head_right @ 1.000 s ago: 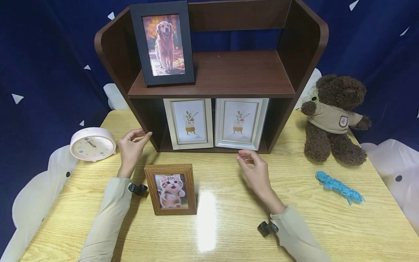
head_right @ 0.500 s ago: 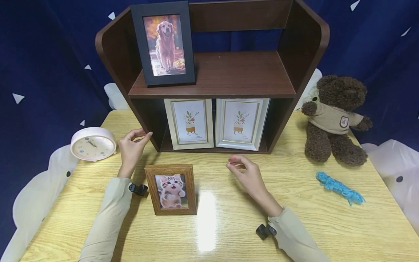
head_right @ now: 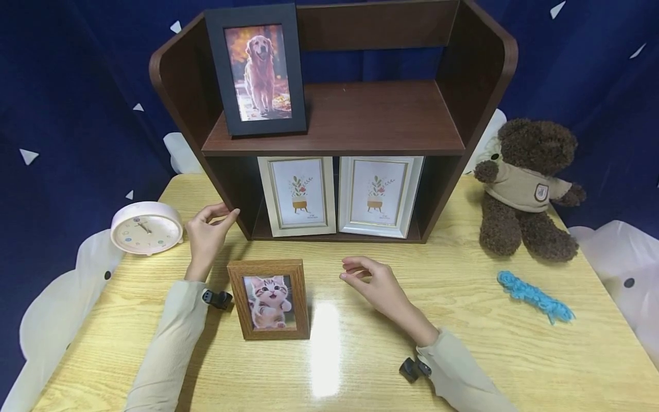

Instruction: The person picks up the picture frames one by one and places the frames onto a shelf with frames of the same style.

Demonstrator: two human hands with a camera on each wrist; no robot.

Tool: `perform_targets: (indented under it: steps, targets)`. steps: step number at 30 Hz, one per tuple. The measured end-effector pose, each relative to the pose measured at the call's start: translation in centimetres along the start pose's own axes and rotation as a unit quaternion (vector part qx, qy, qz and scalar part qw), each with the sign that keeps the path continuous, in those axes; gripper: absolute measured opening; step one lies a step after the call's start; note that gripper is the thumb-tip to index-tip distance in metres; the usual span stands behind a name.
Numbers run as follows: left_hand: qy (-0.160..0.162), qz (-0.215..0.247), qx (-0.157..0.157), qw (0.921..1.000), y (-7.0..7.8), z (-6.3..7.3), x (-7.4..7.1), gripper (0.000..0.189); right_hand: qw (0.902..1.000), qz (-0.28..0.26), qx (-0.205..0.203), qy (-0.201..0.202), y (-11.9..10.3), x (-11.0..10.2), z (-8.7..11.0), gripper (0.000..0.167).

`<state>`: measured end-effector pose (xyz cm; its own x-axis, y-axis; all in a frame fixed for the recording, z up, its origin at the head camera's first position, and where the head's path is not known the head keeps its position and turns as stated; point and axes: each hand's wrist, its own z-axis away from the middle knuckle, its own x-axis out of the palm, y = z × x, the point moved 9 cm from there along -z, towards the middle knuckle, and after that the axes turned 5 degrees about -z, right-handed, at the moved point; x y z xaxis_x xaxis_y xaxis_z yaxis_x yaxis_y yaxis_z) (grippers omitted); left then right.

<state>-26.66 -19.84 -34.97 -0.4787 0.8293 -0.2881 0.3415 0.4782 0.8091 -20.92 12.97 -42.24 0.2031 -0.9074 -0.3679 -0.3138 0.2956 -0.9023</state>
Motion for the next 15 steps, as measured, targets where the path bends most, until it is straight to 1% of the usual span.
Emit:
perform_targets:
  steps: [5,8,11,13,15]
  targets:
    - [0.002,-0.003,0.004,1.0,0.0,0.0,0.0,0.02,0.9994,-0.006,0.008,-0.033,-0.1,1.2,0.0,0.032]
    - [0.003,0.008,0.003,1.0,0.0,0.0,0.0,0.02,0.9987,-0.018,0.003,-0.047,-0.5,1.7,0.1,0.031]
    - [0.004,0.018,0.002,0.9998,-0.2,0.1,-0.1,0.019,0.9977,-0.027,-0.023,-0.057,-1.2,2.3,0.3,0.028]
    - [0.005,0.023,0.002,0.9997,-0.2,0.1,0.0,0.019,0.9965,-0.031,-0.05,-0.06,-1.8,2.5,0.5,0.024]
    - [0.004,0.024,0.004,0.9997,-0.2,0.0,0.1,0.019,0.9938,-0.035,-0.086,-0.06,-2.5,2.7,0.7,0.021]
